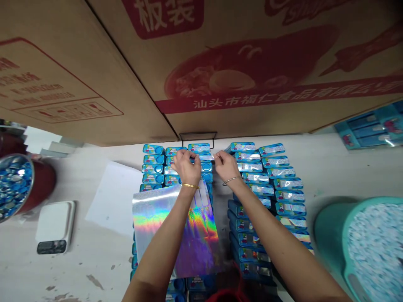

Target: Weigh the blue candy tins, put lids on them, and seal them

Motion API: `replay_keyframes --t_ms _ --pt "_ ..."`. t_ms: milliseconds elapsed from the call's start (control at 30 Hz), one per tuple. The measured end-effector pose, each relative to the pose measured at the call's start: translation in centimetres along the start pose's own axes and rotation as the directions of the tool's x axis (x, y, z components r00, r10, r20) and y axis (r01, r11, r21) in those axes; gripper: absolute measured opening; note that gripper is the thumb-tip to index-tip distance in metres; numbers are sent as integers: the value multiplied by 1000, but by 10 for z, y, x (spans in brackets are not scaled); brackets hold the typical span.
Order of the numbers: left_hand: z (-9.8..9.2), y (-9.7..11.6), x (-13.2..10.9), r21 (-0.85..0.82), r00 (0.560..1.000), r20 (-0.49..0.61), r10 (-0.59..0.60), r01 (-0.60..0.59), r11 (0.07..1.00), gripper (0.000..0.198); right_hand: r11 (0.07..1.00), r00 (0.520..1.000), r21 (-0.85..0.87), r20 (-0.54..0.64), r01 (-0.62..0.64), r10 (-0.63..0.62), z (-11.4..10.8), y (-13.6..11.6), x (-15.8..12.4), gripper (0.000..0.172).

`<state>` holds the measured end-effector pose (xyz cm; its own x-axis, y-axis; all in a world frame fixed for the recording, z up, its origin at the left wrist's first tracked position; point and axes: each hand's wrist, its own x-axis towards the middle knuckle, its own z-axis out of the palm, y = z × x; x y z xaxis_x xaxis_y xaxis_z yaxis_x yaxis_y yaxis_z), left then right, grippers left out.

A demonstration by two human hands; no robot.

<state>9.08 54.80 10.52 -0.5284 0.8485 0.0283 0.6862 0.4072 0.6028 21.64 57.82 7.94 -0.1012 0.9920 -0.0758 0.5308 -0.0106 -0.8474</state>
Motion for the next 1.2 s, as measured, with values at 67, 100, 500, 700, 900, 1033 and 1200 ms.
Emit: replay_keyframes --t_ms 67,100,500,700,900,1033,1200 --pt "0 -1 1 64 1000 -2 7 -7 998 11 998 999 41 -2 -41 41 7 6 -1 18" --pt "0 -1 1 82 1000 -10 3 -2 997 20 994 997 76 -7 -74 75 10 10 -1 16" --pt "-7 -2 5 87 998 49 -35 30 996 37 943 966 210 28 -256 256 30 33 -6 13" --pt "-63 -35 -18 -18 872 319 372 -387 922 18 988 994 112 16 110 -113 -4 -13 -59 14" --pt "-82 -54 -53 263 790 488 372 -539 800 22 927 923 -147 232 344 -306 11 -27 -99 18" --pt "-76 -60 -61 309 859 343 379 -485 818 21 895 918 -248 245 371 -312 19 -22 -98 20" --pt "-80 -69 -64 289 792 402 459 -586 757 23 885 923 -305 272 352 -274 17 -25 -99 18"
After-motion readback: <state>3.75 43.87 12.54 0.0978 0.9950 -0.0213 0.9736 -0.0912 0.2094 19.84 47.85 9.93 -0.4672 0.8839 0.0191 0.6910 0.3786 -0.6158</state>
